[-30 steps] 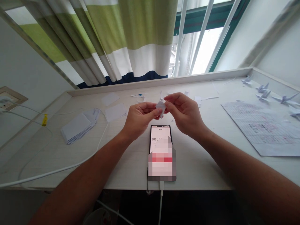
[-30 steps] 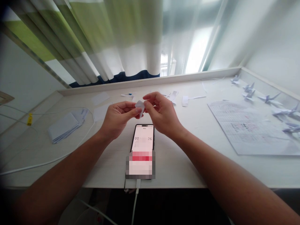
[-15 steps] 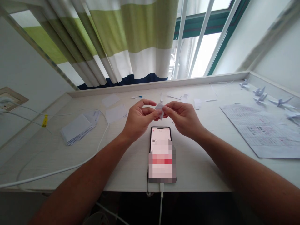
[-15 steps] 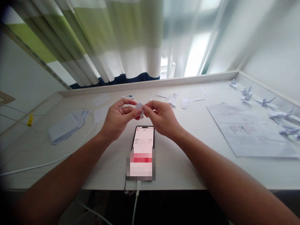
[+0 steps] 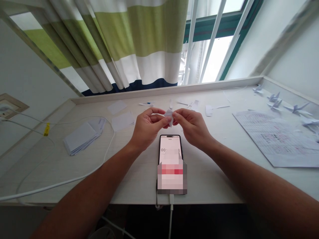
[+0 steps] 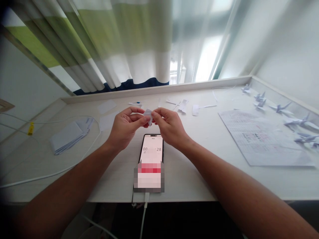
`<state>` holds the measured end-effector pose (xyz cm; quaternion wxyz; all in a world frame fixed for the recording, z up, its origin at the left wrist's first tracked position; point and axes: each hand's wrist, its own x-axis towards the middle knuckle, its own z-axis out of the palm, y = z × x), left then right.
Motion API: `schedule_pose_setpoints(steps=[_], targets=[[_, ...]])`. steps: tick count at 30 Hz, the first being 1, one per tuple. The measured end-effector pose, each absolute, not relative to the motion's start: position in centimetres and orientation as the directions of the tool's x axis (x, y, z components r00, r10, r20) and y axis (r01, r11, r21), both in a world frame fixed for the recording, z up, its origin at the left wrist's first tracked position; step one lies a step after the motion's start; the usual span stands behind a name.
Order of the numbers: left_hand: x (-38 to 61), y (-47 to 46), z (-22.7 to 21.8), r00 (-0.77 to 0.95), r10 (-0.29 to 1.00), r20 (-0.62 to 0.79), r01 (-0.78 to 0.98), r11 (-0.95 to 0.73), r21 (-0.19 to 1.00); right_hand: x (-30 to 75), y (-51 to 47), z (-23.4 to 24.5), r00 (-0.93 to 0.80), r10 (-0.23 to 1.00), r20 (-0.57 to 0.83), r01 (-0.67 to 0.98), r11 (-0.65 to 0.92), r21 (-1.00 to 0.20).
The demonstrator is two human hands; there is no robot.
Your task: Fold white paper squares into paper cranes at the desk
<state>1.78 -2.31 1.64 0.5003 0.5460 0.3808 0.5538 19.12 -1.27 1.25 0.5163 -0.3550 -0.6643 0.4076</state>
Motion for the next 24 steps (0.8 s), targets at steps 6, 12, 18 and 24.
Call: schedule_pose_setpoints(steps=[6,12,18,24], targets=[[1.84,-2.26,1.59,0.059,0.974,0.221,-0.112,-0.213,0.971,18.81,-1.22,1.34,-0.231,0.892,0.388,-0.018,0.395,-0.919],[1.64,-2.24,1.65,0.059,0.974,0.219,-0.09,-0.213,0.973,19.08,-1.21,1.53,-0.243,0.903,0.354,-0.017,0.361,-0.933],[1.71,-2.34,1.85,0.077,0.971,0.225,-0.074,-0.22,0.973,19.15,-1.37,1.36,-0.206,0.911,0.358,0.009,0.368,-0.93],[1.99,-2.64,2.2,0.077,0.972,0.222,-0.07,-0.216,0.974,18.93,-1.77,1.53,-0.171,0.899,0.404,0.072,0.421,-0.904]])
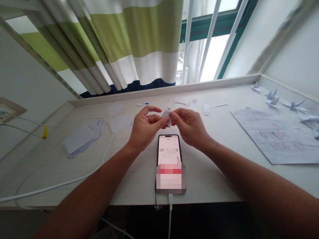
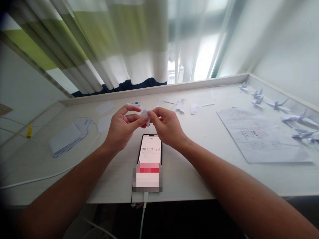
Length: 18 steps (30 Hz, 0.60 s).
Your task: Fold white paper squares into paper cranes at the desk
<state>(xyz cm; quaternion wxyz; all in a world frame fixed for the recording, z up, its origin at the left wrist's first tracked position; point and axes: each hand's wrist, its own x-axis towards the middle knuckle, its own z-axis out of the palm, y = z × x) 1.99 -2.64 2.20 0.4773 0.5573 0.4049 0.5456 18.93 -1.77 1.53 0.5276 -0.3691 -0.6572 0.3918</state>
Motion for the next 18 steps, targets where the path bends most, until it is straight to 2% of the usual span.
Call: schedule_pose_setpoints(steps=[4,10,14,18], targets=[[2.04,-2.59,2.15,0.108,0.982,0.156,-0.12,-0.143,0.982,18.81,-1.74,1.26,-0.149,0.89,0.43,0.104,0.447,-0.889],[2.01,-2.57,1.93,0.273,0.962,-0.012,-0.099,0.04,0.994,18.78,-1.76,1.24,-0.091,0.898,0.432,0.168,0.441,-0.882],[1.99,-2.64,1.75,0.285,0.958,-0.027,-0.122,0.065,0.99,18.74,-1.82,1.23,-0.058,0.9,0.432,0.209,0.434,-0.876],[1.93,-2.63,1.61,0.368,0.929,-0.032,-0.107,0.077,0.991,18.75,-1.75,1.08,-0.059,0.884,0.464,0.211,0.465,-0.86]])
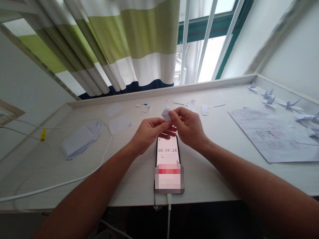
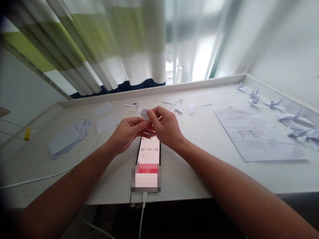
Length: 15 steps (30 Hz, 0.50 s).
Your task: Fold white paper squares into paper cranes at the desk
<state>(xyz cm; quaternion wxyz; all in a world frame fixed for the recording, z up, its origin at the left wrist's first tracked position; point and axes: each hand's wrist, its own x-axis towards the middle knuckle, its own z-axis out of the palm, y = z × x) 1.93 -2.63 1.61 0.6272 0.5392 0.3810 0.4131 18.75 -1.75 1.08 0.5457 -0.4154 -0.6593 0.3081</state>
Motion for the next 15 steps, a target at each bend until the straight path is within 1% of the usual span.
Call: schedule_pose_setpoints(steps=[3,7,12,15], targets=[[1.86,-2.64,1.64,0.397,0.917,-0.025,-0.086,0.065,0.994,18.72,-1.76,0.98,-0.056,0.878,0.476,0.215,0.476,-0.853],[2.0,-2.82,1.89,0.352,0.936,0.018,-0.081,0.012,0.997,18.48,-1.98,1.0,-0.017,0.877,0.479,0.198,0.473,-0.859],[2.38,-3.15,2.02,0.316,0.945,0.078,-0.099,-0.049,0.994,18.15,-2.1,1.0,0.005,0.893,0.45,0.09,0.448,-0.89],[2.36,-3.18,1.92,0.335,0.938,0.092,-0.081,-0.069,0.994,18.25,-1.88,0.92,-0.039,0.911,0.41,0.012,0.41,-0.912]])
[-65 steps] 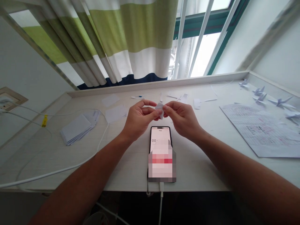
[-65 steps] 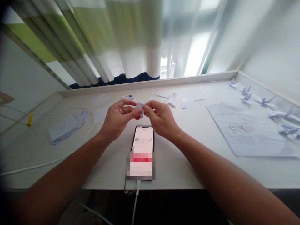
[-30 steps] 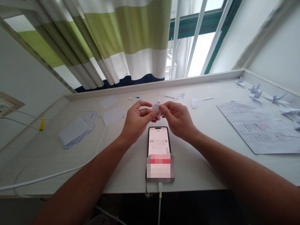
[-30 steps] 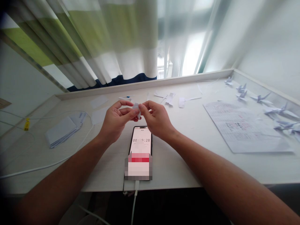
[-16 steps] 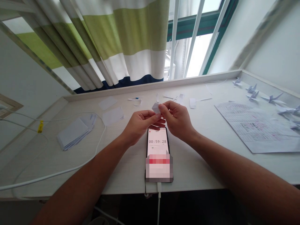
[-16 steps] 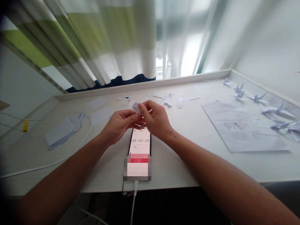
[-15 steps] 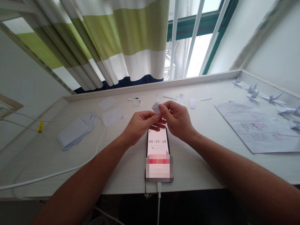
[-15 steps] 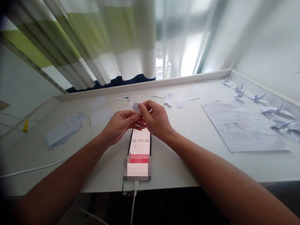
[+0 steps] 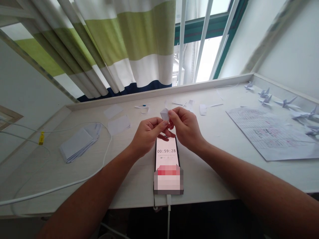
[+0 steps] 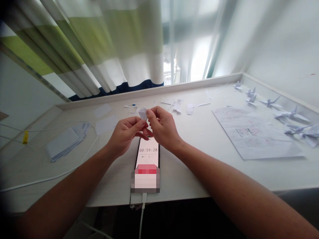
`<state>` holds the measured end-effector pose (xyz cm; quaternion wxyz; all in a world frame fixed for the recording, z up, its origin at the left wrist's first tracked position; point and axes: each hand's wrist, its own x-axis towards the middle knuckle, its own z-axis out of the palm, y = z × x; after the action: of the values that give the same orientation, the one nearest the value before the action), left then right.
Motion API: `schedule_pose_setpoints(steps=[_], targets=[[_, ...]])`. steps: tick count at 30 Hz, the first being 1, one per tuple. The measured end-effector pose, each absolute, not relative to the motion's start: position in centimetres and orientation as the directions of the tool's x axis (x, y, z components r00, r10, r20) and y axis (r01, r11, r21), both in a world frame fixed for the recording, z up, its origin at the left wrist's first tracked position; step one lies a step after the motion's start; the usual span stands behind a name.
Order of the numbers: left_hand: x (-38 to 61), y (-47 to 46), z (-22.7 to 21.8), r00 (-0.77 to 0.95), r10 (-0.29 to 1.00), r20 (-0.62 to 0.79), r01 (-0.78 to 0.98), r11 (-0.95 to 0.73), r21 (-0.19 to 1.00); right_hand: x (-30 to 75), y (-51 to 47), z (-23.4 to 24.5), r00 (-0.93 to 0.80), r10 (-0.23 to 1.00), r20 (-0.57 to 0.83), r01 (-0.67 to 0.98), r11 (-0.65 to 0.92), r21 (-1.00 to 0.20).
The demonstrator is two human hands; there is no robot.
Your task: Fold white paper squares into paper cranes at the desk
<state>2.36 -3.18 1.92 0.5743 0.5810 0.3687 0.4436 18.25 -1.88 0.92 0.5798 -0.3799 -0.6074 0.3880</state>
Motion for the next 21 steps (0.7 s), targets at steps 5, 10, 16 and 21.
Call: schedule_pose_setpoints(steps=[5,10,16,21], targets=[[2.09,-3.04,1.67,0.337,0.936,0.099,-0.055,-0.086,0.995,18.5,-1.55,0.87,-0.142,0.924,0.354,-0.14,0.335,-0.932],[1.87,-2.93,1.66,0.335,0.937,0.102,-0.037,-0.095,0.995,18.49,-1.75,0.97,-0.18,0.906,0.383,-0.144,0.361,-0.921],[1.57,-2.74,1.65,0.379,0.921,0.086,-0.116,-0.045,0.992,18.59,-1.68,1.02,-0.163,0.882,0.441,-0.125,0.425,-0.897],[1.53,-2.71,1.56,0.435,0.896,0.087,-0.11,-0.043,0.993,18.65,-1.69,1.13,-0.162,0.886,0.434,-0.105,0.422,-0.9]])
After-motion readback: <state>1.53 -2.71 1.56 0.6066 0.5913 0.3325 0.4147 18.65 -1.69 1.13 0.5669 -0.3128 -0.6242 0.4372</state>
